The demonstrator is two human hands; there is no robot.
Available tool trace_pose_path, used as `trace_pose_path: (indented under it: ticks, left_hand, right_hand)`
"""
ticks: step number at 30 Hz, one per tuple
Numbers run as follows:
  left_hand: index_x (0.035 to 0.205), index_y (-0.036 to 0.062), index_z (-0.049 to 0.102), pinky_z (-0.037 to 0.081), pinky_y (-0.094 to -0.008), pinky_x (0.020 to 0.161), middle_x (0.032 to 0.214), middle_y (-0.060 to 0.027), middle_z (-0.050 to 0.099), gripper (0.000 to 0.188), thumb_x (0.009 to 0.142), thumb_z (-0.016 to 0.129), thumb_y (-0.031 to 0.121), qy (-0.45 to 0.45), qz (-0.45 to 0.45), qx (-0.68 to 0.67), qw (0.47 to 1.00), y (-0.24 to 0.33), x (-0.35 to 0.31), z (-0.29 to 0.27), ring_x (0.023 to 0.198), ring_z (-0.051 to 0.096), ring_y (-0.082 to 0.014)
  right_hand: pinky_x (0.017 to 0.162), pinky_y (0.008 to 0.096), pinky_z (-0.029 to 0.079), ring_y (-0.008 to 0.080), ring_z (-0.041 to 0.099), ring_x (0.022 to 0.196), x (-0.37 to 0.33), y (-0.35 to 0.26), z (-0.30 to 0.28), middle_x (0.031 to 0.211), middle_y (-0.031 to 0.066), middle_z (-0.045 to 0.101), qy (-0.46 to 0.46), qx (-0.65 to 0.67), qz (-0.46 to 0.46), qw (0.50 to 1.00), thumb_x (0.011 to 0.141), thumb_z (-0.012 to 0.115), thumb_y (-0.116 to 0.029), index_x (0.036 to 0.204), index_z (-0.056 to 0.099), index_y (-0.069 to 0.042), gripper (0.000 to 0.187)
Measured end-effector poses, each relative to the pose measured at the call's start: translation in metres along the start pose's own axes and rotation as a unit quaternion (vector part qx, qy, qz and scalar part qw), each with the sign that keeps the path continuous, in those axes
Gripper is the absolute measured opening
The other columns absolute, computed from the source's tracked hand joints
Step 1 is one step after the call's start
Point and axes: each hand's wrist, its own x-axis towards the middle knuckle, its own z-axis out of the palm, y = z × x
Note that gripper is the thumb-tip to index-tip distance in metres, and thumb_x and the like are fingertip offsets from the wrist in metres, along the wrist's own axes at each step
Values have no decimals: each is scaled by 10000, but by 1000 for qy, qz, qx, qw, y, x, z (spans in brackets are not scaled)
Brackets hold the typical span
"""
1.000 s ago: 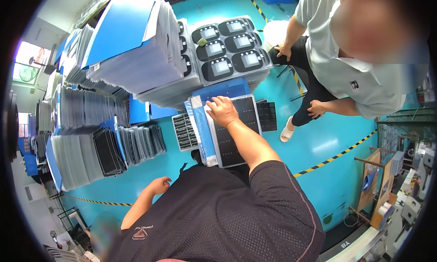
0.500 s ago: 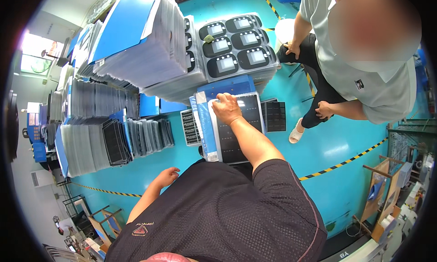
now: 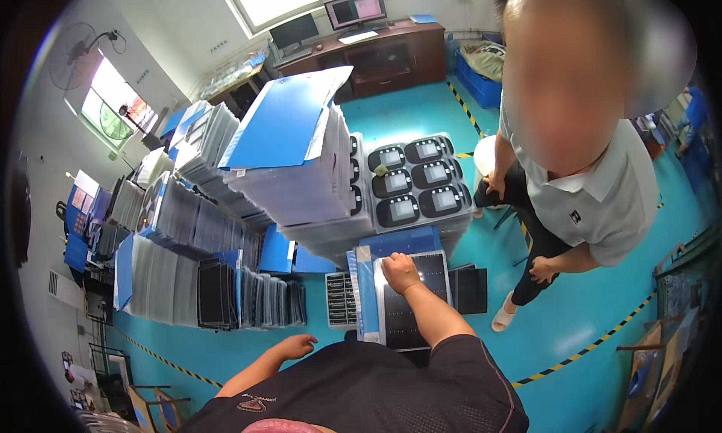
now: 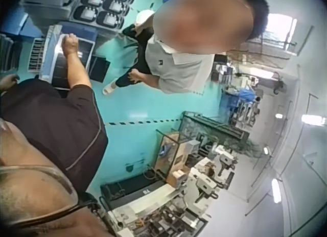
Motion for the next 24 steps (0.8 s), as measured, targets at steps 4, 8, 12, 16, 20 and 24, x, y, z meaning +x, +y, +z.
trace_pose_path:
  ticks: [4,8,12,16,20,24]
  left_hand:
    - [1265,75,619,519,-349,895,1063,-112,713,361,920,628,182,-30,27,-37,998,21,22,-20,1018,671,-216]
    - [1256,25,610,501,-363,946,1180,-127,674,361,929,644,176,-35,137,-103,985,65,60,-50,1084,639,-215]
    - [1344,38,538,509,-354,900,1159,-94,650,444,960,630,241,36,129,-235,963,145,96,-64,1057,616,-176]
    - [1334,88,539,518,-352,831,1067,-59,644,419,1004,541,346,41,51,-439,896,236,128,-70,976,619,-179]
    - [1211,147,603,522,-360,806,1029,-29,649,308,1022,509,373,-28,98,-682,725,256,156,-58,961,627,-182]
    - [1145,136,640,512,-377,879,1086,-29,670,256,1019,535,333,69,116,-671,729,240,181,-57,1001,637,-181]
  right_hand:
    - [678,469,488,342,618,767,7,6,2,804,124,580,-38,-11,24,999,839,628,-162,813,577,-97,87]
    - [675,465,508,372,618,776,13,12,8,848,166,586,-77,-63,25,995,839,617,-155,858,564,-68,104]
    - [713,473,514,386,600,806,16,5,-14,837,175,556,13,48,24,998,810,598,-97,844,524,-32,105]
    - [748,465,508,357,587,828,28,-24,-44,862,154,554,67,89,7,994,809,613,-109,865,504,-54,135]
    - [832,464,479,349,597,895,38,-50,-70,932,143,608,117,101,-19,988,794,625,-80,885,542,-52,127]
    - [958,467,465,353,614,1017,51,-52,-88,996,147,645,76,125,-75,986,833,613,-70,973,604,-28,147]
